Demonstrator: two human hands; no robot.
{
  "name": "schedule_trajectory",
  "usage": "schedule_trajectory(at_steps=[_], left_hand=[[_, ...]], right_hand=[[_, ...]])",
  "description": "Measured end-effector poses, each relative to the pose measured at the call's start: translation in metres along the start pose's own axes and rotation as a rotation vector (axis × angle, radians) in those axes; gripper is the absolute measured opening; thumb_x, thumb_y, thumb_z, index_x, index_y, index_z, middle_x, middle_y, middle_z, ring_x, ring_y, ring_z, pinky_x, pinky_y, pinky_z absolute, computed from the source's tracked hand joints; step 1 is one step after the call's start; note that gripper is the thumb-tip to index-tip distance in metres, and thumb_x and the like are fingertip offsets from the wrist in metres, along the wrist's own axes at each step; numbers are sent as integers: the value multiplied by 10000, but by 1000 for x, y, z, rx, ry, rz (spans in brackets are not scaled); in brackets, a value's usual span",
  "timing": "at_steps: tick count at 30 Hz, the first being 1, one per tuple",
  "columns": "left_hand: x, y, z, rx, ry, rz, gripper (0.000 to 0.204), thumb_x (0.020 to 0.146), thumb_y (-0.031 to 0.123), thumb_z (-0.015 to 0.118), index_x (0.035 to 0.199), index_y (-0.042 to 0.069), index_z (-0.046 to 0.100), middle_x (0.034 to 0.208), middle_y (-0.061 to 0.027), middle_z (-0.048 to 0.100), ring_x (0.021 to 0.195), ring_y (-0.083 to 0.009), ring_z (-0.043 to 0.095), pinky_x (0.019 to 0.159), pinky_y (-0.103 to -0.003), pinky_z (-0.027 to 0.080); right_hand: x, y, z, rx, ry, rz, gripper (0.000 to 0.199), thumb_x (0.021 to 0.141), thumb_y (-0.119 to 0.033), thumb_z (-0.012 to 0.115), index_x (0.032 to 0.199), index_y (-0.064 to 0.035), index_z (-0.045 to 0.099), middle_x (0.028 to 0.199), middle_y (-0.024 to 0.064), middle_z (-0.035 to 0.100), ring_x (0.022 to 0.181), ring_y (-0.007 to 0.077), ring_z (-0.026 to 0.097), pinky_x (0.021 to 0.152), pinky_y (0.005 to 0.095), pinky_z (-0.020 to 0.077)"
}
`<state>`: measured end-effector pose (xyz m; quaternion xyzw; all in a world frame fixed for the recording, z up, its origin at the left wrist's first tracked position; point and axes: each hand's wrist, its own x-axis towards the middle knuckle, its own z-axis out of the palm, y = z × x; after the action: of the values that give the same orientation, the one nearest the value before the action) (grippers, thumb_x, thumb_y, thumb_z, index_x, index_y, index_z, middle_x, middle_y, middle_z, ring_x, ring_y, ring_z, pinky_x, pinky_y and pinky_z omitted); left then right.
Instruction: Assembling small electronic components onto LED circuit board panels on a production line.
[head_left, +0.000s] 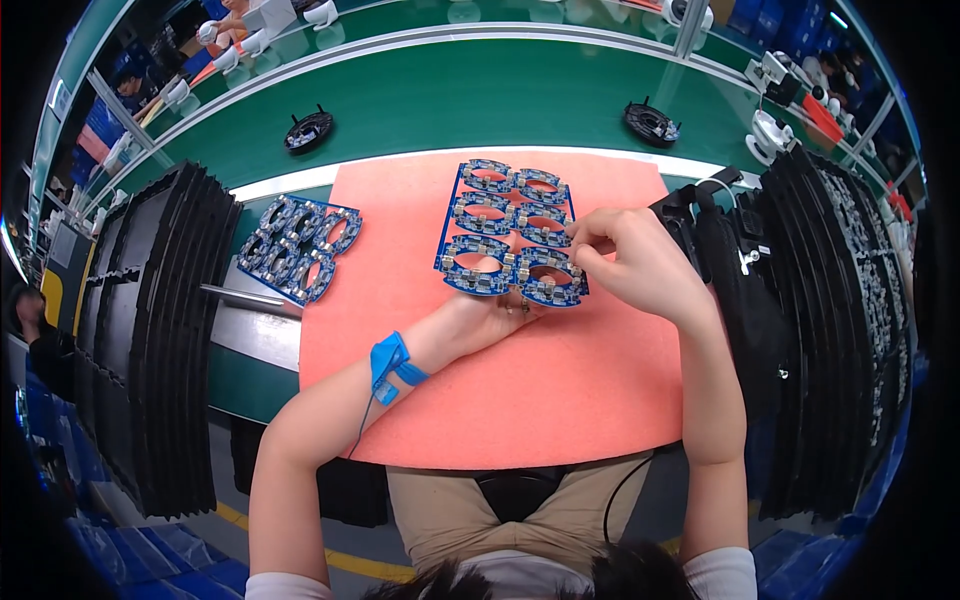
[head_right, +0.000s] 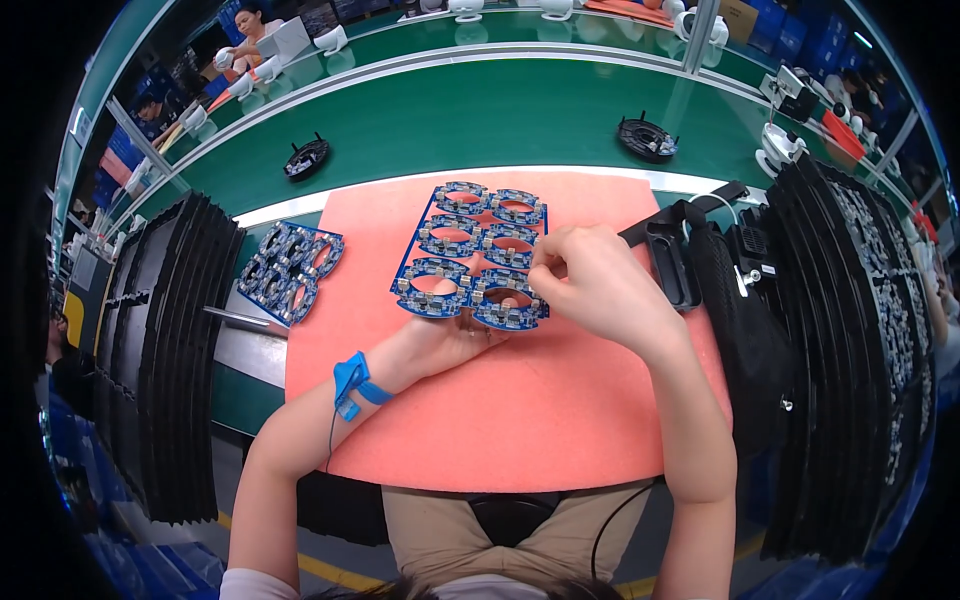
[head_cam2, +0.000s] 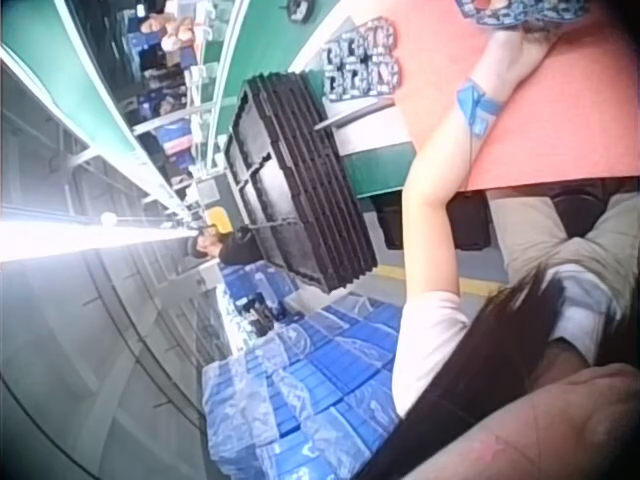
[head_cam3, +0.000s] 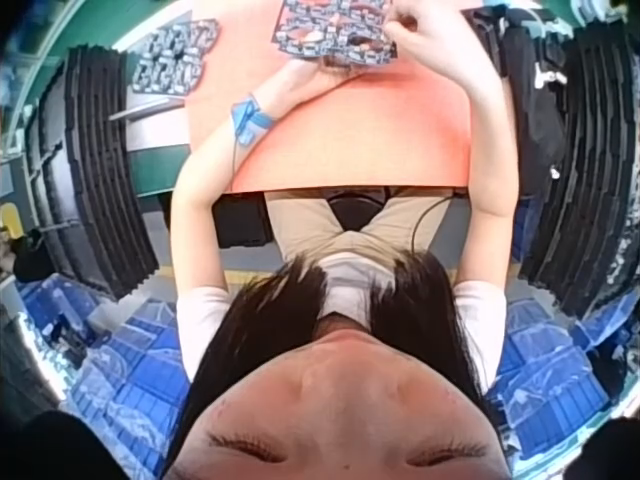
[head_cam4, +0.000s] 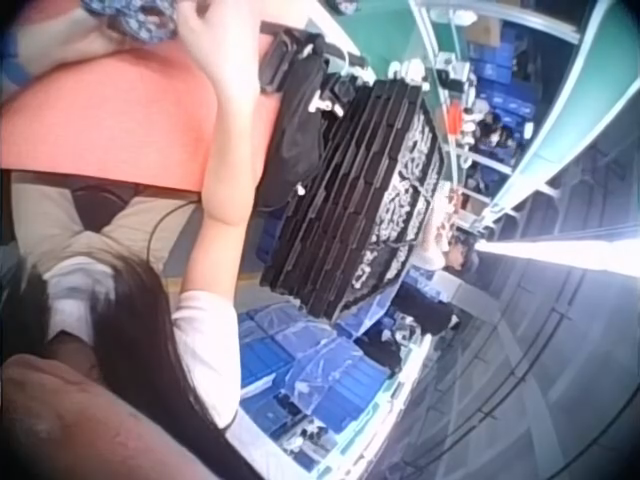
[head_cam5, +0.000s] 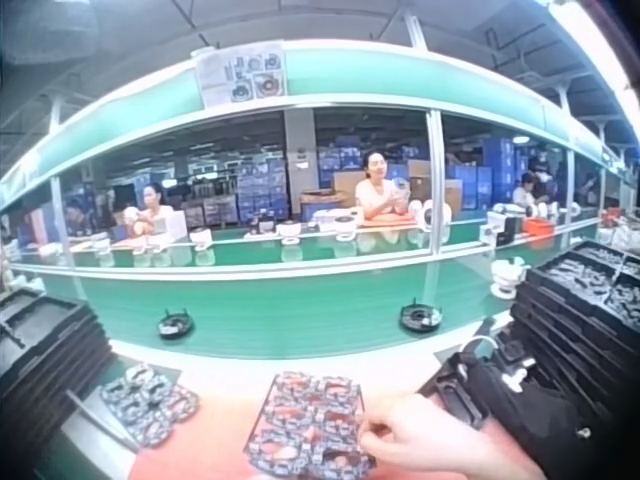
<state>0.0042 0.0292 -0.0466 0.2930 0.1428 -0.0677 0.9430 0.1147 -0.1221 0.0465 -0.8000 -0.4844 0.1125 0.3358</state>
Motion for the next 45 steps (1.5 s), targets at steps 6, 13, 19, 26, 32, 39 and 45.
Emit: schedule_trajectory(at_steps=[6, 13, 19, 26, 32, 39, 45], left_hand=[[-1, -2, 4, 18, 5, 26, 412, 949, 419, 435, 1253, 143, 471, 1130, -60, 598, 1005, -192, 595, 823, -343, 474], [3, -1, -8, -41, -155, 14, 422, 953, 432, 409, 1263, 153, 470, 1121, -90, 593, 1000, -221, 591, 751, -341, 482], [-3, -1, 9, -4, 27, 36, 430, 954, 449, 400, 1222, 131, 508, 1058, -91, 618, 973, -203, 595, 728, -318, 465], [0, -1, -2, -48, -52, 38, 444, 948, 467, 406, 1228, 136, 497, 1055, -74, 618, 908, -171, 597, 704, -291, 462], [5, -2, -8, -93, -138, 1, 428, 939, 435, 454, 1248, 140, 481, 1038, -80, 615, 887, -164, 588, 701, -272, 471], [16, -14, -26, -162, -224, 18, 538, 775, 481, 653, 1111, 88, 506, 984, -28, 582, 946, -174, 581, 928, -347, 461], [6, -3, -14, -179, -186, -28, 389, 923, 454, 476, 1008, 79, 538, 822, -7, 563, 827, -158, 565, 848, -330, 473]], right_hand=[[1, -1, -2, -31, -15, 3, 215, 733, -109, 528, 761, 80, 626, 686, 203, 619, 629, 284, 634, 643, 345, 506], [1, -3, -2, 127, -29, -36, 215, 760, -110, 531, 790, 72, 643, 724, 181, 642, 679, 236, 645, 661, 328, 507], [1, -4, -1, 77, -38, 24, 216, 780, -114, 534, 814, 69, 641, 766, 171, 655, 688, 225, 637, 688, 326, 507], [-2, -5, -3, 195, -107, -95, 146, 829, -87, 565, 826, 42, 636, 952, 144, 649, 802, 199, 640, 756, 310, 506], [-1, 2, -16, 155, -177, -117, 125, 784, -76, 575, 834, 30, 618, 835, 125, 653, 780, 220, 637, 745, 315, 503], [-7, -7, -18, -131, -279, -153, 154, 720, -91, 675, 831, 12, 649, 956, 141, 655, 858, 270, 643, 786, 336, 503], [-9, -10, -5, -273, -189, -249, 216, 723, -182, 678, 734, -8, 550, 778, 125, 618, 667, 295, 615, 616, 370, 479]])
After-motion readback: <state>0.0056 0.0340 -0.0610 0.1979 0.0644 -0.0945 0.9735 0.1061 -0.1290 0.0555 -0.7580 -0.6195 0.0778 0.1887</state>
